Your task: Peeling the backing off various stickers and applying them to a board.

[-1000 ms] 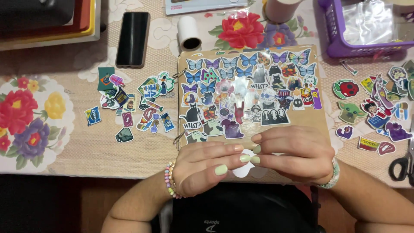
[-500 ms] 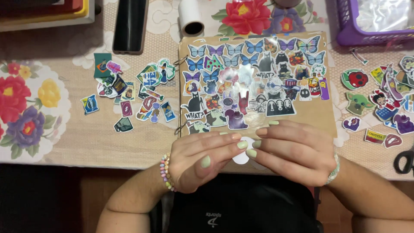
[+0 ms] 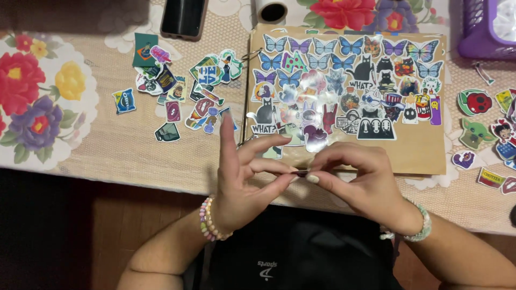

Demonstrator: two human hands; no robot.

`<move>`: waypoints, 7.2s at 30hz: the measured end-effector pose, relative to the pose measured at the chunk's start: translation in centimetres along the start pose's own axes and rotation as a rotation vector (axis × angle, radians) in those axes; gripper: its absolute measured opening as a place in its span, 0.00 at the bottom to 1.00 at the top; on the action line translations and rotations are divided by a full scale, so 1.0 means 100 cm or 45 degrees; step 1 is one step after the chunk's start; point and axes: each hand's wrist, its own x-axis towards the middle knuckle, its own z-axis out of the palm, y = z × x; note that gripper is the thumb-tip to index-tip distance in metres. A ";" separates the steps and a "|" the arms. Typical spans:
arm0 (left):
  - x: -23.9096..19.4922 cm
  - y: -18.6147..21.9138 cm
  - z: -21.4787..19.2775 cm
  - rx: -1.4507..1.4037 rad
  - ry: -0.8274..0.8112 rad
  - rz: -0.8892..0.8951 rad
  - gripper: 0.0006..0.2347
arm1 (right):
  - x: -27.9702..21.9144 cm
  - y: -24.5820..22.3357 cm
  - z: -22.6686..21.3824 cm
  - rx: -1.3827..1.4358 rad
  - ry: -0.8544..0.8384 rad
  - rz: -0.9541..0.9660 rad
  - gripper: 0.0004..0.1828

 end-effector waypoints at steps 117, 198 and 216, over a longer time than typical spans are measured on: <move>0.003 -0.031 0.099 0.175 -0.670 0.209 0.05 | -0.128 0.061 -0.131 -0.719 0.670 0.018 0.30; -0.026 -0.071 0.015 1.443 -0.137 0.735 0.25 | -0.013 0.046 0.030 -0.526 0.337 0.137 0.06; -0.027 -0.078 0.017 1.453 -0.135 0.692 0.32 | -0.012 0.045 0.032 -0.618 0.310 0.059 0.06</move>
